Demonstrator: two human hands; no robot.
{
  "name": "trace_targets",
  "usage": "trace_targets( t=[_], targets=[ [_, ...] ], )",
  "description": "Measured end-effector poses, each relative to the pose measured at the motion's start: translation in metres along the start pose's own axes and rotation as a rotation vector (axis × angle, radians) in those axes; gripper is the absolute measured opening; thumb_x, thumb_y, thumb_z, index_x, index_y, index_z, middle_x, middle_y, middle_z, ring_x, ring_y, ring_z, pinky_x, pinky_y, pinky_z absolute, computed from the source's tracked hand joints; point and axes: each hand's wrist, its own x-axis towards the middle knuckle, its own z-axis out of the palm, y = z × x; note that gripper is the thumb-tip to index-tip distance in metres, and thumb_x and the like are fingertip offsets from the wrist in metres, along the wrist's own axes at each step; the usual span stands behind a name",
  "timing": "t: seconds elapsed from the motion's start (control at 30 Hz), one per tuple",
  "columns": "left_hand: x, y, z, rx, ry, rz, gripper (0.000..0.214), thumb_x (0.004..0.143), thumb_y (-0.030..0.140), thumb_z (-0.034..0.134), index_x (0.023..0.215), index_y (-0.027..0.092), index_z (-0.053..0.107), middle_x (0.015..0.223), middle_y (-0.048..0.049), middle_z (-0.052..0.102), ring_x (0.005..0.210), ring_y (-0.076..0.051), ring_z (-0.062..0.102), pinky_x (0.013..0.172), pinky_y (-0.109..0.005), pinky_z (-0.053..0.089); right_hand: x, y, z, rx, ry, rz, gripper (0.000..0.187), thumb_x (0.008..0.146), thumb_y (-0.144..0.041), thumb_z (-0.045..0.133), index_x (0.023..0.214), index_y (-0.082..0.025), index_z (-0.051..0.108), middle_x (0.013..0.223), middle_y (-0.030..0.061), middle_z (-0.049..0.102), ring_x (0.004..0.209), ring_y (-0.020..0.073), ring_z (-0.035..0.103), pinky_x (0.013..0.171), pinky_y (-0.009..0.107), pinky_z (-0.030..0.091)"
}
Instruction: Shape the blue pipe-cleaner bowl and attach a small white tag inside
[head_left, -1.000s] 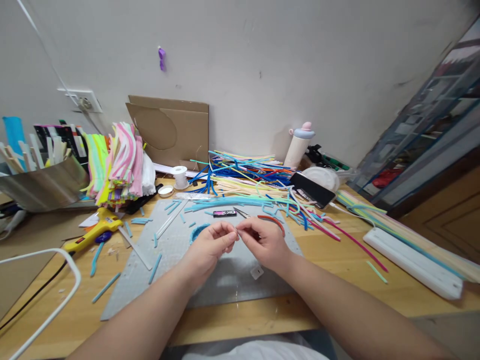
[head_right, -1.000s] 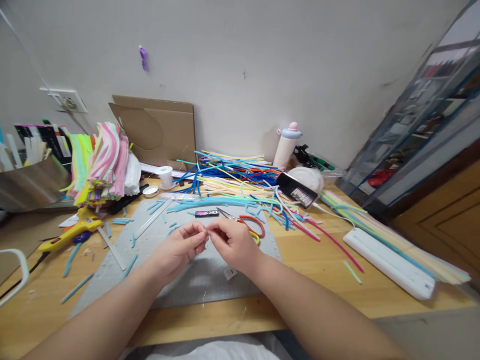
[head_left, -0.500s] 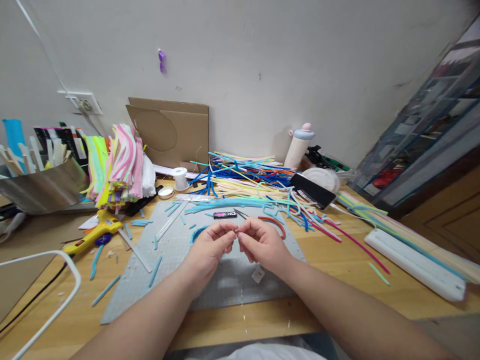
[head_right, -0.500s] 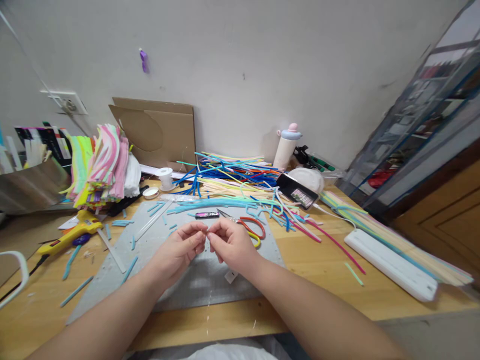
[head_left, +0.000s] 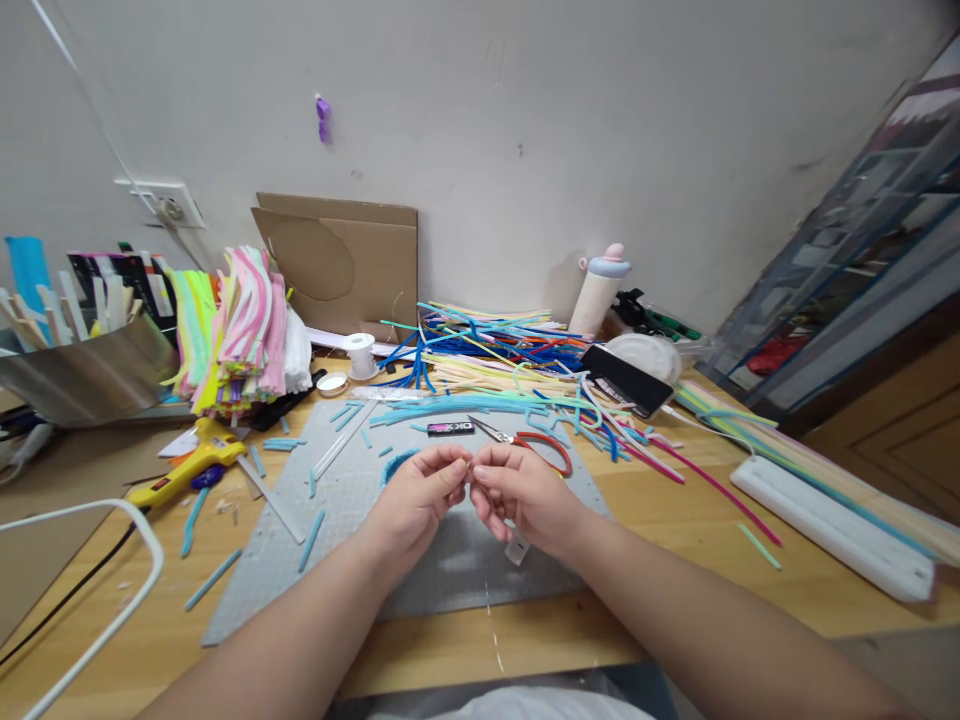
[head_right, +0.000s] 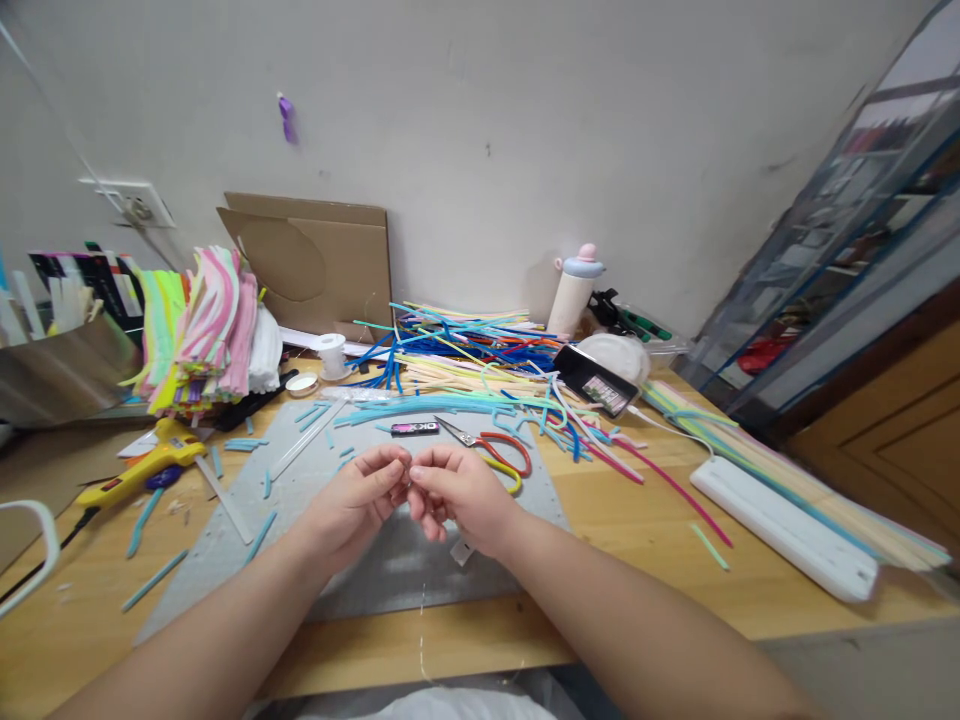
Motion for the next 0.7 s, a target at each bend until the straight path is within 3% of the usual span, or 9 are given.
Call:
trace_targets(
  t=[0.23, 0.5, 0.7],
  targets=[
    [-0.0007, 0.0007, 0.0005, -0.023, -0.037, -0.013, 0.026, 0.066, 0.031, 0.082, 0.079, 0.017, 0.064, 0.060, 0.0008, 0.064, 0.053, -0.015, 0.061, 0.060, -0.029, 0.048, 0.0036, 0.0025, -0.0052, 0.131, -0.098, 0.130, 0.027, 0.077, -0.038, 0.069, 0.081, -0.013, 0.058, 0.056, -0.0035, 0.062, 0.035, 0.0053, 0.054, 0.031, 0.012, 0.039],
    [0.0026, -0.0044, -0.0068, -0.035, -0.045, -0.010, 0.025, 0.067, 0.030, 0.081, 0.078, 0.015, 0.066, 0.065, -0.0020, 0.066, 0.057, -0.013, 0.059, 0.060, -0.026, 0.045, 0.0020, 0.0017, -0.0053, 0.151, -0.088, 0.107, 0.026, 0.076, -0.034, 0.072, 0.073, -0.014, 0.056, 0.050, -0.0054, 0.058, 0.034, 0.0049, 0.051, 0.031, 0.011, 0.034],
    [0.0007, -0.0033, -0.0035, -0.034, -0.155, -0.074, 0.029, 0.071, 0.038, 0.076, 0.067, 0.013, 0.062, 0.061, -0.0062, 0.066, 0.058, -0.018, 0.063, 0.063, -0.031, 0.048, -0.0005, 0.0023, -0.0018, 0.103, -0.086, 0.076, 0.027, 0.074, -0.034, 0.073, 0.071, -0.014, 0.056, 0.047, -0.0049, 0.058, 0.033, 0.0039, 0.048, 0.033, 0.012, 0.035]
  ],
)
